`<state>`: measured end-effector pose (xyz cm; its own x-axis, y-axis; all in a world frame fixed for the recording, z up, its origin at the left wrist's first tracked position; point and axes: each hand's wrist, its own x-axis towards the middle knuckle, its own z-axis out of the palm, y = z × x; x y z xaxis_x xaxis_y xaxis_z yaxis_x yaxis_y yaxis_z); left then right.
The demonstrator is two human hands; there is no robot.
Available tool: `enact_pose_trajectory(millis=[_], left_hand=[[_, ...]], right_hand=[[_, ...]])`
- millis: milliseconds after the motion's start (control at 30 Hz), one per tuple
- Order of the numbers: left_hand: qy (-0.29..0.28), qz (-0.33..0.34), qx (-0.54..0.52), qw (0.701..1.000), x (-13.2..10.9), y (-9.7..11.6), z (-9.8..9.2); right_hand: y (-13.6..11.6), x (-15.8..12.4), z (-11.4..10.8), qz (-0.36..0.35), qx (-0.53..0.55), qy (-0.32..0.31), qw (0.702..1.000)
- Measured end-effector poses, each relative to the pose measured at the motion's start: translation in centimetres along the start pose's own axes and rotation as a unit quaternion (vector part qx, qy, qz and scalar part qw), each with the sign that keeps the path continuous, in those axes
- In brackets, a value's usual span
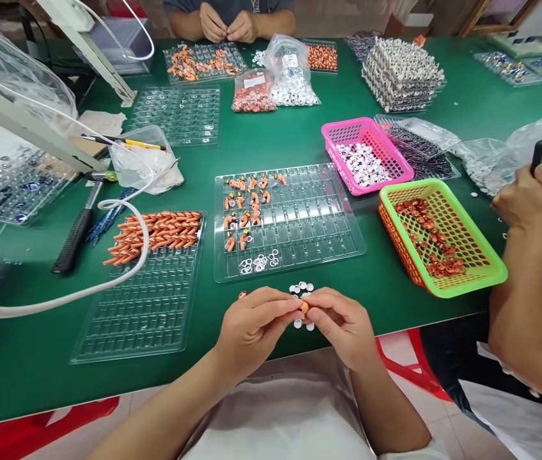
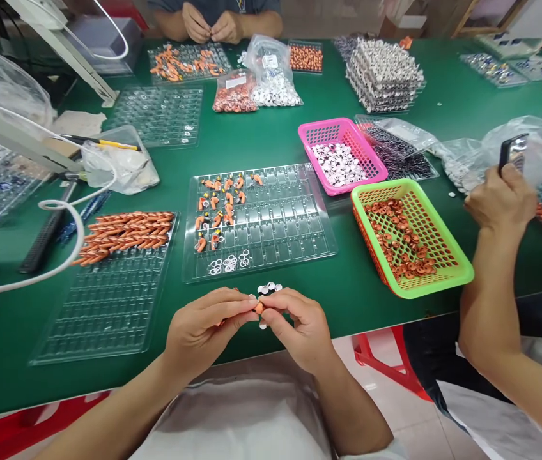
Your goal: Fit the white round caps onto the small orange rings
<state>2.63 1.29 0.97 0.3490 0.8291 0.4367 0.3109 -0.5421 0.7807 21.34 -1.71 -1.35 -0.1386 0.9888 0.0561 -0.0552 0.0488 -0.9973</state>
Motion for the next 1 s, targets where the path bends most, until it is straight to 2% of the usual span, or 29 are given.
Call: enact_pose_trajectory(millis=[167,433,733,1000], left_hand=[[0.0,0.034,0.047,0.998,0.1,0.1,-0.1],[-0.001,0.034,0.058,0.998,-0.2,0.2,-0.1],[-0.033,0.057,0.028,0.997,0.1,-0.1,-0.2],[-0.035,0.077,0.015,0.996,0.5,-0.1,-0.4]], right_hand=[[-0.5,0.3,0.0,0.043,0.063,-0.021,0.997],[-0.8,0.5,0.0,0.077,0.108,-0.03,0.991],[0.0,0.4,0.0,0.04,0.081,-0.017,0.996],[0.2,0.5,0.0,0.036,0.084,-0.015,0.996]])
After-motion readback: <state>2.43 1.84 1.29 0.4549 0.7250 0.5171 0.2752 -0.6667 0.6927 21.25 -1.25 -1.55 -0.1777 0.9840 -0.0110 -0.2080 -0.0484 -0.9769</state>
